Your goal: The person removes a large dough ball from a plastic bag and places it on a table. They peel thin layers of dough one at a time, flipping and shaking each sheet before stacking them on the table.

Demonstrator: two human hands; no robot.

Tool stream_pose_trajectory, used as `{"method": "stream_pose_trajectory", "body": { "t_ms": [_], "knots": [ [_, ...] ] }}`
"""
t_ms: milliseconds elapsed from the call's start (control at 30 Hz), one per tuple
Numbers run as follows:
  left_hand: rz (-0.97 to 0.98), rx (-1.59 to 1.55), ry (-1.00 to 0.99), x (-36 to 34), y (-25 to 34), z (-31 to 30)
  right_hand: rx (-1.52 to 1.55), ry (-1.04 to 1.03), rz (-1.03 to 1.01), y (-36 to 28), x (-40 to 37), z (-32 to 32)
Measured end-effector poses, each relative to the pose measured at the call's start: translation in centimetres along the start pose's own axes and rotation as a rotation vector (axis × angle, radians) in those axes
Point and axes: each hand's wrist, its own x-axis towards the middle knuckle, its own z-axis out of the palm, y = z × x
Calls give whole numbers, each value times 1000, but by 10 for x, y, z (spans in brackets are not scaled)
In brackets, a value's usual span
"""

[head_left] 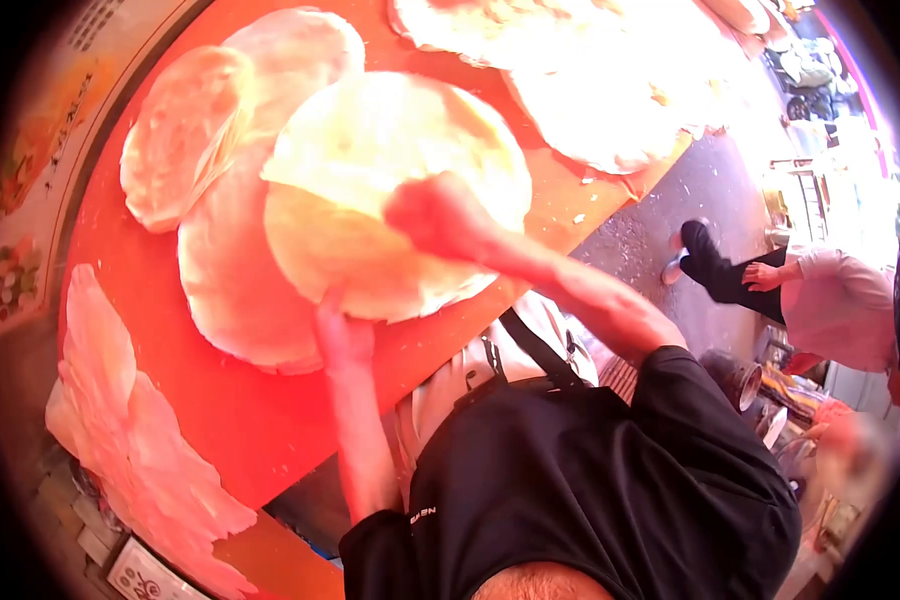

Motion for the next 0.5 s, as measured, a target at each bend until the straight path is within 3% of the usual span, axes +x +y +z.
{"method": "stream_pose_trajectory", "body": {
  "t_ms": [67, 233, 367, 400, 467, 500],
  "knots": [
    [26, -28, 35, -14, 12, -22, 709, 62, 391, -3, -1, -75],
    [-11, 61, 44, -42, 41, -70, 788, 544, 588, 81, -37, -183],
    [38, 54, 120, -46, 30, -63, 578, 686, 783, 169, -85, -215],
    [18, 50, 27, -48, 32, -67, 515, 717, 826, 194, -97, -216],
    [-16, 38, -159, -52, 38, -79, 154, 707, 930, 247, -124, -218],
    [3, 66, -233, -54, 38, -81, -422, 713, 971, 236, -126, -212]
  ]
}}
